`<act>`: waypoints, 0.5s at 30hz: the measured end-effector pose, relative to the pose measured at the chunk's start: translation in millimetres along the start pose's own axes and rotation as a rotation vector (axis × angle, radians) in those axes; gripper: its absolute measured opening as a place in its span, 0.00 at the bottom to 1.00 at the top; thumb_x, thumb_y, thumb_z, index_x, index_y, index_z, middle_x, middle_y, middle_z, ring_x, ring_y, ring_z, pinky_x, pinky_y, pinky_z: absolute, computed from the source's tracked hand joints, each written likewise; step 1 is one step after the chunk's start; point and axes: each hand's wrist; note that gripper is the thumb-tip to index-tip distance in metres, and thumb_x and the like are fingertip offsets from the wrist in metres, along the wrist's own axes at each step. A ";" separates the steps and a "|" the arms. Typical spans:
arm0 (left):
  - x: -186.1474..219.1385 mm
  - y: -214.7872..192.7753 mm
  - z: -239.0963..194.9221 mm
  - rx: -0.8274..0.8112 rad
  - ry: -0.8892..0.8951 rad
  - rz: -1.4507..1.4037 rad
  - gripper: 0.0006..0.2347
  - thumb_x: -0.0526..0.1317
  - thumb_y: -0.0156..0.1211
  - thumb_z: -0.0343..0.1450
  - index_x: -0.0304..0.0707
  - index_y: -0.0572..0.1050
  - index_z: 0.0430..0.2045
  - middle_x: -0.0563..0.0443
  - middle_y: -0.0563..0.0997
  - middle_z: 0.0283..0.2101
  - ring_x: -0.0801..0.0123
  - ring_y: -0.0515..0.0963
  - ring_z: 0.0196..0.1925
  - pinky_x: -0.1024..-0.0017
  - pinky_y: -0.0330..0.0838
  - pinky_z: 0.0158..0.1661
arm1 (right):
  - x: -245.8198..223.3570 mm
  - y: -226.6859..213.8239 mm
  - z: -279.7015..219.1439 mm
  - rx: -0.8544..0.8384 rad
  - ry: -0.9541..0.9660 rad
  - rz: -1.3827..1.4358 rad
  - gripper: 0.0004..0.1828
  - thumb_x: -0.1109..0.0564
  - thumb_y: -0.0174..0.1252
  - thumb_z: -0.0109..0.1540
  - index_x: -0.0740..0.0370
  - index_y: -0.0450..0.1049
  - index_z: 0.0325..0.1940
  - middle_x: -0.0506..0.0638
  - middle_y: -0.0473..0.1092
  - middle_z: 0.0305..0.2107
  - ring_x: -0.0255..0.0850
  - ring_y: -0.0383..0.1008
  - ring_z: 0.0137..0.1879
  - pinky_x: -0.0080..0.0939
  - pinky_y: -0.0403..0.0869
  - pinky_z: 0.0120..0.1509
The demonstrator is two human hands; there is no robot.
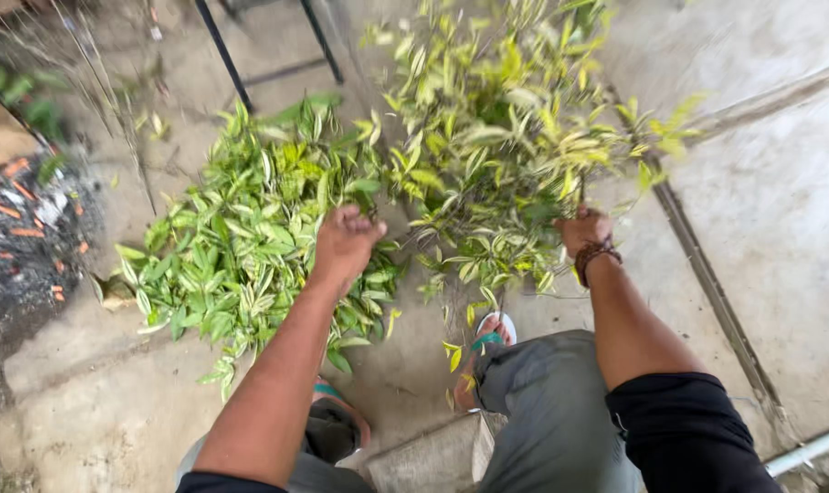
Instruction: The person carries a large bunch of variegated plant branches through a garden area and places them on a concrete floor. They then sit and use a knife to strip leaves from the branches, accumulating a pile of leaves on the ground.
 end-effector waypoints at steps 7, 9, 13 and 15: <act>-45.9 -33.4 -95.5 -0.030 0.043 -0.157 0.19 0.35 0.72 0.65 0.29 0.75 0.48 0.48 0.84 0.40 0.70 0.82 0.42 0.75 0.78 0.45 | -73.8 -35.4 -104.2 0.010 -0.091 0.298 0.16 0.58 0.66 0.62 0.63 0.70 0.51 0.53 0.73 0.38 0.39 0.74 0.39 0.42 0.72 0.42; -65.7 -44.6 -117.4 -0.005 0.077 -0.186 0.16 0.35 0.71 0.66 0.31 0.76 0.47 0.50 0.84 0.39 0.72 0.82 0.41 0.76 0.77 0.44 | -95.5 -35.1 -154.1 -0.067 -0.134 0.343 0.13 0.58 0.65 0.62 0.62 0.72 0.48 0.51 0.73 0.34 0.37 0.72 0.35 0.40 0.70 0.37; -80.6 -53.1 -142.1 0.120 0.120 -0.338 0.13 0.33 0.69 0.67 0.29 0.78 0.44 0.49 0.84 0.38 0.73 0.81 0.38 0.77 0.75 0.41 | -131.9 -21.1 -248.3 -0.285 -0.230 0.351 0.05 0.58 0.63 0.63 0.60 0.76 0.42 0.46 0.72 0.25 0.32 0.69 0.25 0.36 0.67 0.28; -80.8 -57.0 -152.7 0.119 0.161 -0.392 0.13 0.33 0.69 0.68 0.28 0.77 0.44 0.49 0.84 0.38 0.74 0.82 0.39 0.79 0.76 0.42 | -139.9 -10.9 -284.3 -0.376 -0.279 0.386 0.02 0.58 0.62 0.64 0.59 0.77 0.39 0.44 0.71 0.21 0.30 0.67 0.21 0.34 0.66 0.23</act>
Point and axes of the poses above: each hand's wrist, its own z-axis towards the middle knuckle, its own y-axis out of the palm, x = y × z
